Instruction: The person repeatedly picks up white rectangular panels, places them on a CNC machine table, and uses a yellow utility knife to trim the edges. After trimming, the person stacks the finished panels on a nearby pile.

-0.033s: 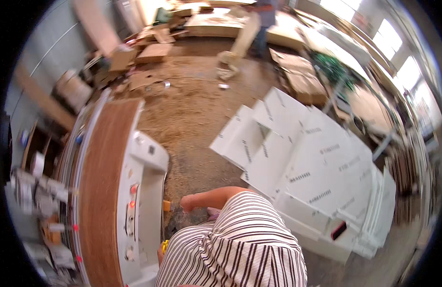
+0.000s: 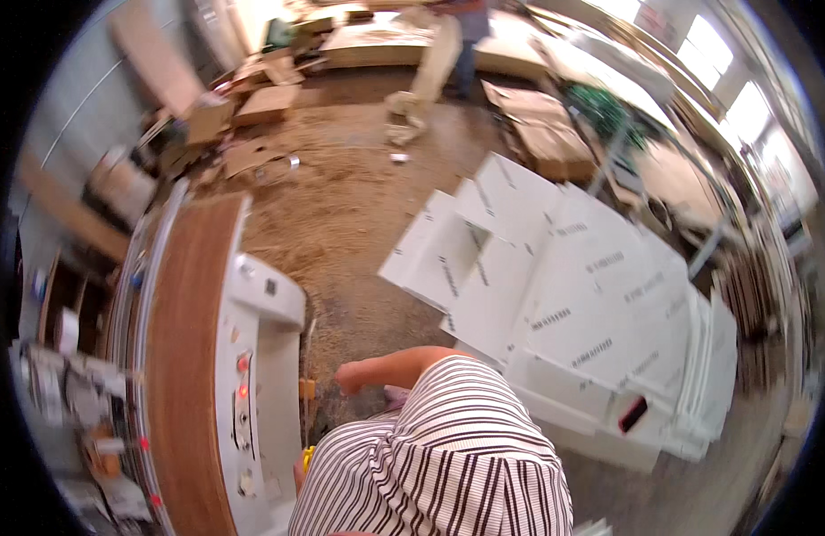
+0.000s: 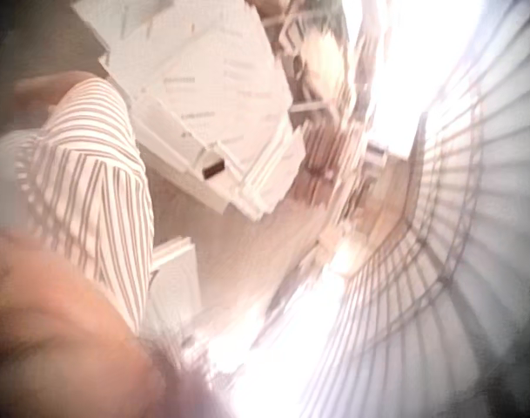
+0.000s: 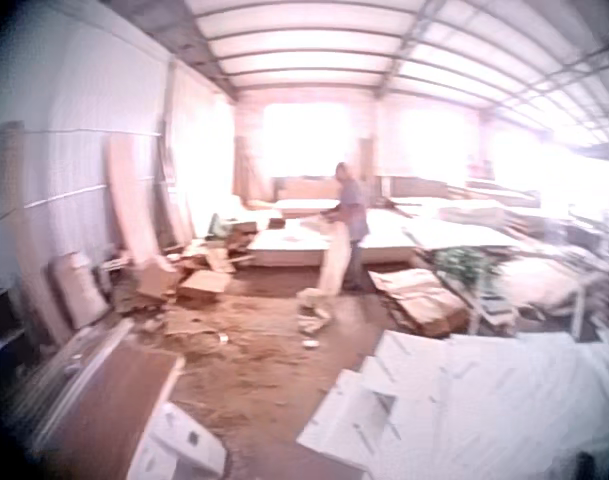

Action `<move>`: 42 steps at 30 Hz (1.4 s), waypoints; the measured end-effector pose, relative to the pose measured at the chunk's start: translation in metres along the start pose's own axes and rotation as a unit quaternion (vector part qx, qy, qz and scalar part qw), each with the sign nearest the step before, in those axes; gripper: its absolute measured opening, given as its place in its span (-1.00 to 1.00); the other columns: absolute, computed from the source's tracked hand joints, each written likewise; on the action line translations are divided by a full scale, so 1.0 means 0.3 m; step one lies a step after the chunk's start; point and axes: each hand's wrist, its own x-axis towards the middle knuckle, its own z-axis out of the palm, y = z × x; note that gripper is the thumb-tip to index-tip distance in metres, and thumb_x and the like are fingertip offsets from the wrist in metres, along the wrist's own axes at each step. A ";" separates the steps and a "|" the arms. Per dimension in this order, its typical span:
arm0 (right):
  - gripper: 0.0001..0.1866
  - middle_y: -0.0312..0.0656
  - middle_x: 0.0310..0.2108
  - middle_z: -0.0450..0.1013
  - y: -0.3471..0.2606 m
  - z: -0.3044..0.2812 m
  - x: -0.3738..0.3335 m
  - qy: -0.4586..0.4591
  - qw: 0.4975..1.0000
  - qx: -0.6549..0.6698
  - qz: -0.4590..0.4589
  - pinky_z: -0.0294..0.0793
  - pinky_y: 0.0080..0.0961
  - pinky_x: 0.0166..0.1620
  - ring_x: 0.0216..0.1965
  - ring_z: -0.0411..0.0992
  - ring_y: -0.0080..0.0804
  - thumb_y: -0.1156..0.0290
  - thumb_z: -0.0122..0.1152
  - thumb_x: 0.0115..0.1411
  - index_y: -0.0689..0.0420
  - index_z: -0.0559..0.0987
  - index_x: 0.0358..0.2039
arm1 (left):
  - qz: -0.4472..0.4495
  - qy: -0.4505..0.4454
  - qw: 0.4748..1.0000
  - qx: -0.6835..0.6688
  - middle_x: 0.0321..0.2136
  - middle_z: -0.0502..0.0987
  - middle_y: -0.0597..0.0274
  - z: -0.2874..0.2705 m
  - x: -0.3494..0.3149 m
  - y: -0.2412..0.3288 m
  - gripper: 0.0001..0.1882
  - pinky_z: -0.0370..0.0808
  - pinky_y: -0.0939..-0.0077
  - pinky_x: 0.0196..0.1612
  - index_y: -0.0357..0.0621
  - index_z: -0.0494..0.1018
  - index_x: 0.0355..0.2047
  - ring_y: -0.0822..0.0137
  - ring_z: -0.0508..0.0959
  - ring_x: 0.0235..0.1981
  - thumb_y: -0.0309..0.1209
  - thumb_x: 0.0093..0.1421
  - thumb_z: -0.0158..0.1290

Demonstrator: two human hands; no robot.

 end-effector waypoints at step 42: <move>-0.66 -0.02 -0.17 0.35 0.739 1.363 -1.946 0.728 -0.130 0.632 0.230 0.54 -0.02 -0.15 -0.22 0.43 -0.13 0.47 0.17 0.16 0.26 0.27 -0.12 | 0.034 -0.356 0.929 0.097 -0.58 0.42 0.36 1.310 0.268 0.360 -0.88 0.38 0.61 -0.45 -0.14 0.36 -0.43 0.50 0.44 -0.55 -0.39 0.17 0.04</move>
